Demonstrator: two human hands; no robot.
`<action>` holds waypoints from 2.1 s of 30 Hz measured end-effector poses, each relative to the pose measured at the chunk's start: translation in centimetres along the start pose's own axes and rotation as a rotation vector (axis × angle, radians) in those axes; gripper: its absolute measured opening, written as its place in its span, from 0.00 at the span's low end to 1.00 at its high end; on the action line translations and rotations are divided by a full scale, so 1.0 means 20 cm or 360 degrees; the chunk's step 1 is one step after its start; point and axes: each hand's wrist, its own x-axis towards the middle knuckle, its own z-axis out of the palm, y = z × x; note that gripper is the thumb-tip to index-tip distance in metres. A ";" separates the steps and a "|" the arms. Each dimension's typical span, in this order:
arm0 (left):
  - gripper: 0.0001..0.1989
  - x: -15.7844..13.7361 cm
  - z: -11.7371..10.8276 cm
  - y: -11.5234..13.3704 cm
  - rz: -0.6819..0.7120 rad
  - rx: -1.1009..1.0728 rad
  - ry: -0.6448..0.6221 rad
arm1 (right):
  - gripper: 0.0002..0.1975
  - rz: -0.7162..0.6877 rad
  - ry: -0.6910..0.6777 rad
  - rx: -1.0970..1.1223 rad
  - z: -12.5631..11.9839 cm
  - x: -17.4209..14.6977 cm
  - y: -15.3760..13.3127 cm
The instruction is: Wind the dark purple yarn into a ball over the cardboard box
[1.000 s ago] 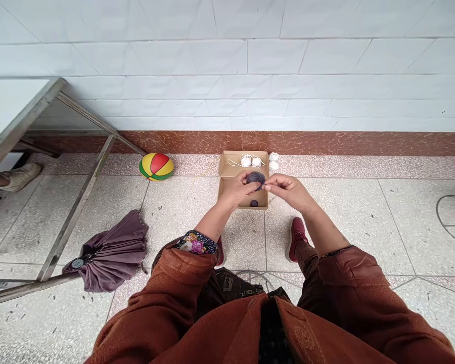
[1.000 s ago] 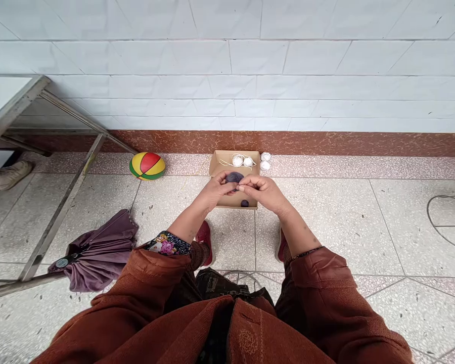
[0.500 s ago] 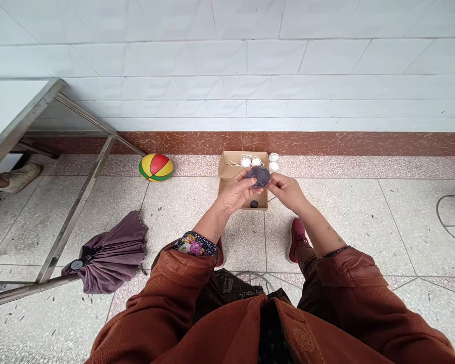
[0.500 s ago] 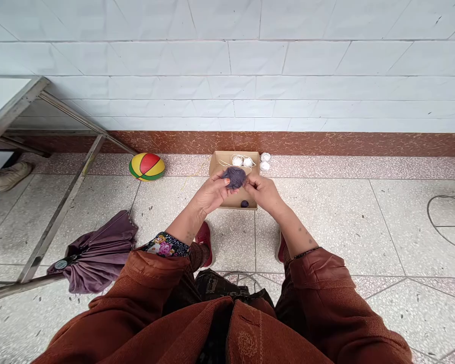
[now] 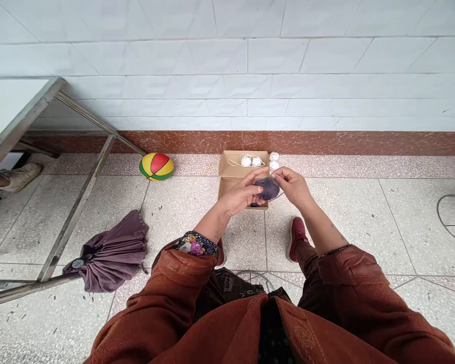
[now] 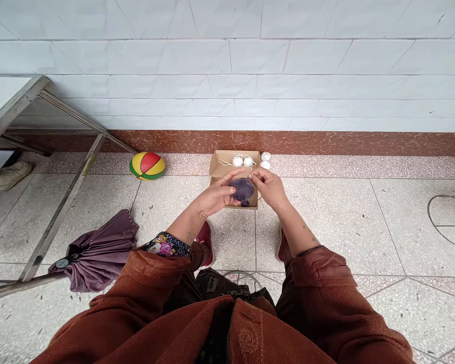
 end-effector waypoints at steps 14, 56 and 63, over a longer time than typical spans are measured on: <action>0.24 0.03 -0.03 -0.04 -0.0058 0.0531 0.0355 | 0.12 -0.0151 -0.0161 0.0112 0.00 -0.02 -0.06; 0.26 0.04 -0.03 -0.06 -0.0081 0.0330 0.0393 | 0.11 -0.0518 -0.0177 -0.0082 0.02 -0.01 -0.07; 0.34 0.02 0.00 -0.04 0.0071 -0.0229 0.0016 | 0.10 -0.0183 0.0013 -0.0025 0.04 0.01 0.01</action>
